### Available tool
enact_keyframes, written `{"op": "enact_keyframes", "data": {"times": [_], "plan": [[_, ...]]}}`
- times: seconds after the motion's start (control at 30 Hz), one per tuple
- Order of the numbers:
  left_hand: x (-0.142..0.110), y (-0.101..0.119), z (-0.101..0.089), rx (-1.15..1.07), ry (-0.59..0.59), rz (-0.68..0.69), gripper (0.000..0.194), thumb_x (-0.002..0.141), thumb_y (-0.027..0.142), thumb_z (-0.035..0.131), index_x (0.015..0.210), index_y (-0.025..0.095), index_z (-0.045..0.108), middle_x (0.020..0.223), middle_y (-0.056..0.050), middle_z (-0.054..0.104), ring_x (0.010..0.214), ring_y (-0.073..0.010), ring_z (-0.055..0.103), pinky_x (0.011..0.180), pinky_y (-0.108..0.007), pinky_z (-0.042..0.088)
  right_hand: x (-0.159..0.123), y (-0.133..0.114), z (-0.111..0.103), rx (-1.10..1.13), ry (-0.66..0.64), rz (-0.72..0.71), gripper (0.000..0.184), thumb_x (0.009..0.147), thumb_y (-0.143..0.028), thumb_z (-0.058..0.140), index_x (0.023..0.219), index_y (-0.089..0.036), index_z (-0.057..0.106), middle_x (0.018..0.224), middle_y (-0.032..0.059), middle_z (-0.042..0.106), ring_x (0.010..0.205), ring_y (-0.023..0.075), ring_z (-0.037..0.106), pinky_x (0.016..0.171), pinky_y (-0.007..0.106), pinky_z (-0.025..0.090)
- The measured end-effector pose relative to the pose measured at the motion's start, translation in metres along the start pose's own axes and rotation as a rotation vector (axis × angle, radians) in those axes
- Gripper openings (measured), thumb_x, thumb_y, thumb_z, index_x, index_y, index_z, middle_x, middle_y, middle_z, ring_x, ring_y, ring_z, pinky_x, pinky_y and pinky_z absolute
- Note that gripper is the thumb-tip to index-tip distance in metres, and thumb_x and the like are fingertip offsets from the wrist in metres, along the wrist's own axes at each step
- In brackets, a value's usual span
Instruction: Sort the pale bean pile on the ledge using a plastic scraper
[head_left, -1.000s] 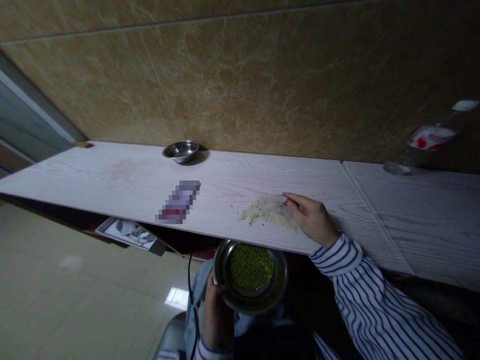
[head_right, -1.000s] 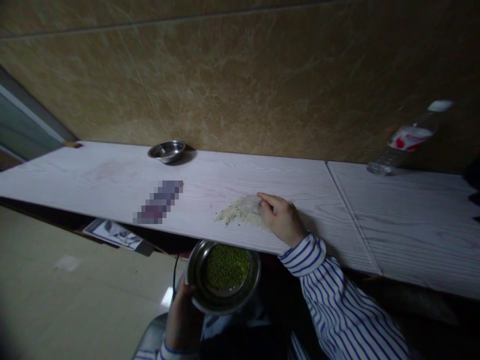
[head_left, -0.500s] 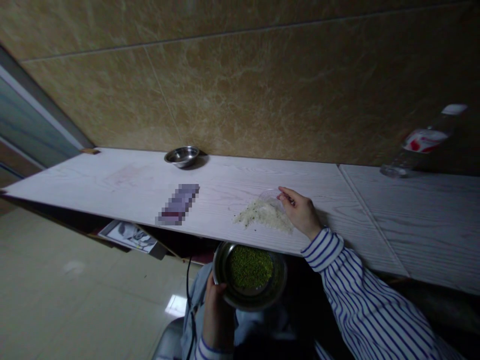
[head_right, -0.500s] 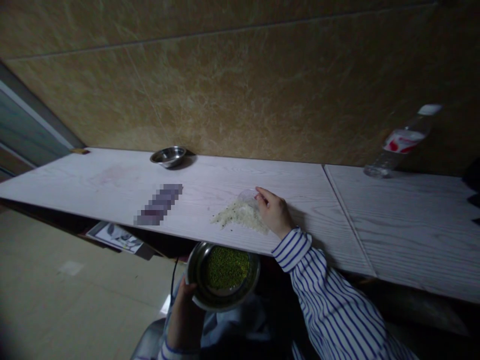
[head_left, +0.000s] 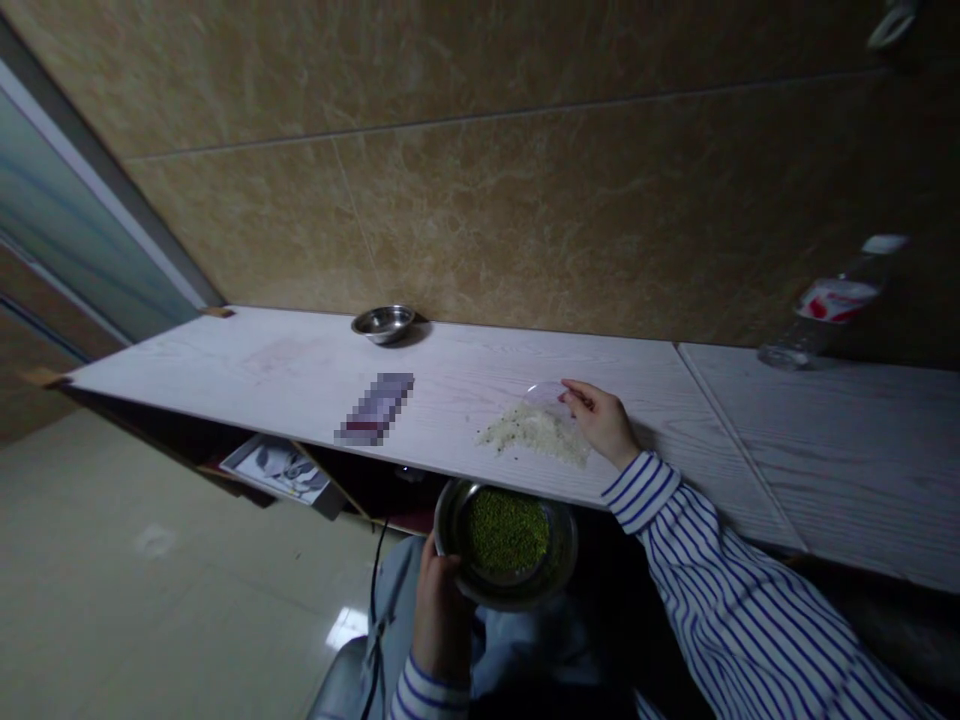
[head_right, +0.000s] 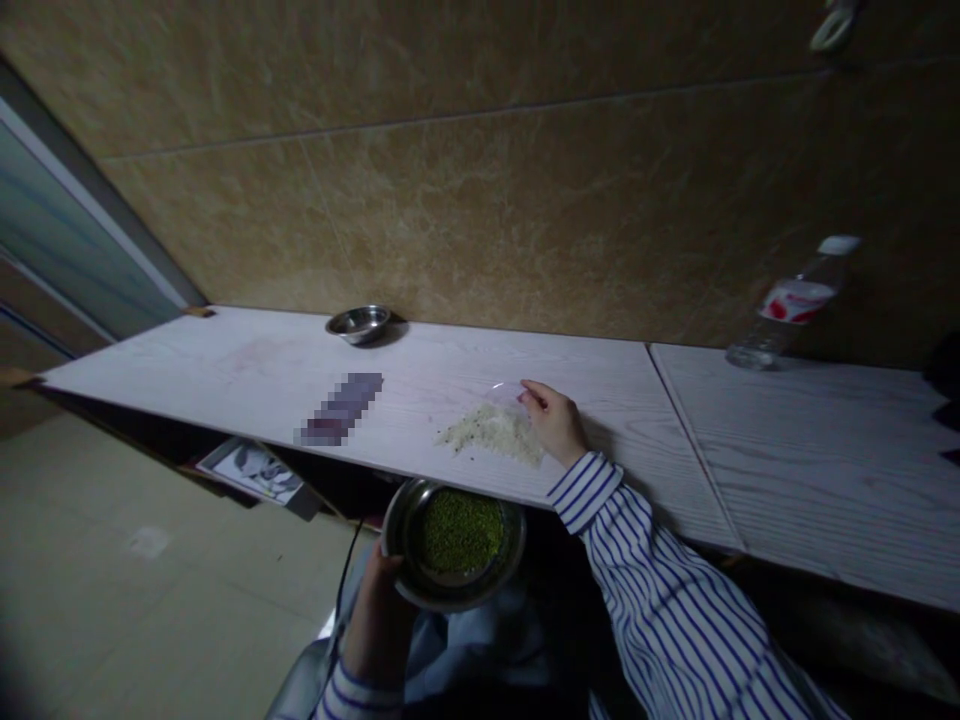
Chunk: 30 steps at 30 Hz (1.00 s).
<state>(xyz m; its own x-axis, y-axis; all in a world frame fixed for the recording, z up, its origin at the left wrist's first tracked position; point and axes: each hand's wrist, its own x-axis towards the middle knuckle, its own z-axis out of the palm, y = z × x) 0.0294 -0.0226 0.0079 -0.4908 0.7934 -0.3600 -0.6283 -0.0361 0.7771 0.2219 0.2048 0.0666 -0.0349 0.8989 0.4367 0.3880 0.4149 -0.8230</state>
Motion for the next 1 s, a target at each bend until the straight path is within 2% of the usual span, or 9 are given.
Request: {"op": "enact_keyframes", "data": {"times": [0.1,0.2,0.27,0.43,0.5,0.67,0.77,0.9,1.0], "plan": [[0.003,-0.004,-0.007,-0.063,-0.033,-0.036,0.054,0.071,0.031,0.071,0.125,0.021,0.068,0.117,-0.010,0.072,0.113,-0.0310,0.063,0.087,-0.039,0.052,0.007,0.006,-0.006,0.024,0.013,0.020,0.042,0.087,-0.038,0.059,0.114,-0.012,0.076,0.092,0.0133,0.081,0.076,0.0224,0.075,0.066,0.035,0.061],[0.004,-0.004,-0.010,-0.066,-0.083,-0.047,0.055,0.070,0.034,0.073,0.123,0.022,0.069,0.122,-0.011,0.071,0.120,-0.0350,0.060,0.092,-0.042,0.050,0.013,0.010,-0.012,0.029,0.033,0.036,0.044,0.085,-0.041,0.061,0.113,-0.011,0.076,0.091,0.0140,0.081,0.072,0.0212,0.073,0.065,0.035,0.060],[0.004,-0.002,-0.010,-0.034,-0.059,-0.031,0.050,0.071,0.036,0.074,0.119,0.021,0.071,0.123,-0.010,0.071,0.122,-0.0351,0.058,0.096,-0.043,0.048,0.013,0.012,-0.014,0.025,0.042,0.046,0.045,0.085,-0.043,0.062,0.114,-0.011,0.076,0.092,0.0138,0.081,0.070,0.0205,0.072,0.065,0.035,0.060],[0.008,0.008,-0.012,-0.019,-0.057,-0.060,0.047,0.069,0.032,0.075,0.116,0.021,0.073,0.112,-0.009,0.073,0.101,-0.0291,0.065,0.078,-0.037,0.052,0.008,0.007,-0.013,0.020,0.037,0.056,0.043,0.083,-0.042,0.065,0.111,-0.014,0.078,0.093,0.0134,0.081,0.076,0.0218,0.074,0.066,0.035,0.060],[0.011,0.011,-0.013,-0.030,-0.056,-0.075,0.047,0.069,0.032,0.075,0.114,0.021,0.073,0.105,-0.008,0.074,0.094,-0.0280,0.066,0.073,-0.036,0.052,0.005,0.002,-0.012,0.027,0.019,0.058,0.043,0.082,-0.044,0.065,0.110,-0.014,0.078,0.092,0.0135,0.081,0.074,0.0220,0.074,0.063,0.034,0.060],[0.017,0.014,-0.014,-0.012,-0.008,-0.033,0.042,0.066,0.031,0.077,0.106,0.020,0.075,0.101,-0.007,0.073,0.094,-0.0264,0.063,0.075,-0.033,0.051,-0.002,-0.009,-0.012,0.004,-0.066,0.041,0.046,0.083,-0.044,0.065,0.113,-0.012,0.078,0.092,0.0141,0.081,0.065,0.0194,0.071,0.060,0.034,0.059],[0.018,0.014,-0.016,-0.038,0.003,-0.054,0.042,0.069,0.031,0.076,0.109,0.021,0.076,0.101,-0.006,0.073,0.093,-0.0258,0.063,0.077,-0.033,0.051,-0.006,-0.014,-0.011,-0.028,-0.106,0.045,0.044,0.084,-0.043,0.064,0.113,-0.013,0.078,0.090,0.0131,0.081,0.062,0.0193,0.070,0.059,0.034,0.059],[0.017,0.014,-0.019,-0.055,0.006,-0.048,0.045,0.070,0.032,0.077,0.114,0.022,0.076,0.103,-0.006,0.074,0.096,-0.0275,0.065,0.080,-0.035,0.052,-0.015,-0.018,-0.002,-0.020,-0.168,0.052,0.043,0.085,-0.041,0.065,0.116,-0.015,0.078,0.088,0.0111,0.081,0.065,0.0205,0.071,0.061,0.035,0.060],[0.017,0.015,-0.018,-0.074,-0.012,-0.060,0.047,0.071,0.034,0.079,0.117,0.024,0.075,0.110,-0.007,0.075,0.106,-0.0304,0.065,0.085,-0.037,0.053,-0.018,-0.022,0.005,0.013,-0.202,0.069,0.041,0.085,-0.040,0.066,0.117,-0.017,0.078,0.090,0.0105,0.081,0.070,0.0217,0.073,0.063,0.036,0.062]]}}
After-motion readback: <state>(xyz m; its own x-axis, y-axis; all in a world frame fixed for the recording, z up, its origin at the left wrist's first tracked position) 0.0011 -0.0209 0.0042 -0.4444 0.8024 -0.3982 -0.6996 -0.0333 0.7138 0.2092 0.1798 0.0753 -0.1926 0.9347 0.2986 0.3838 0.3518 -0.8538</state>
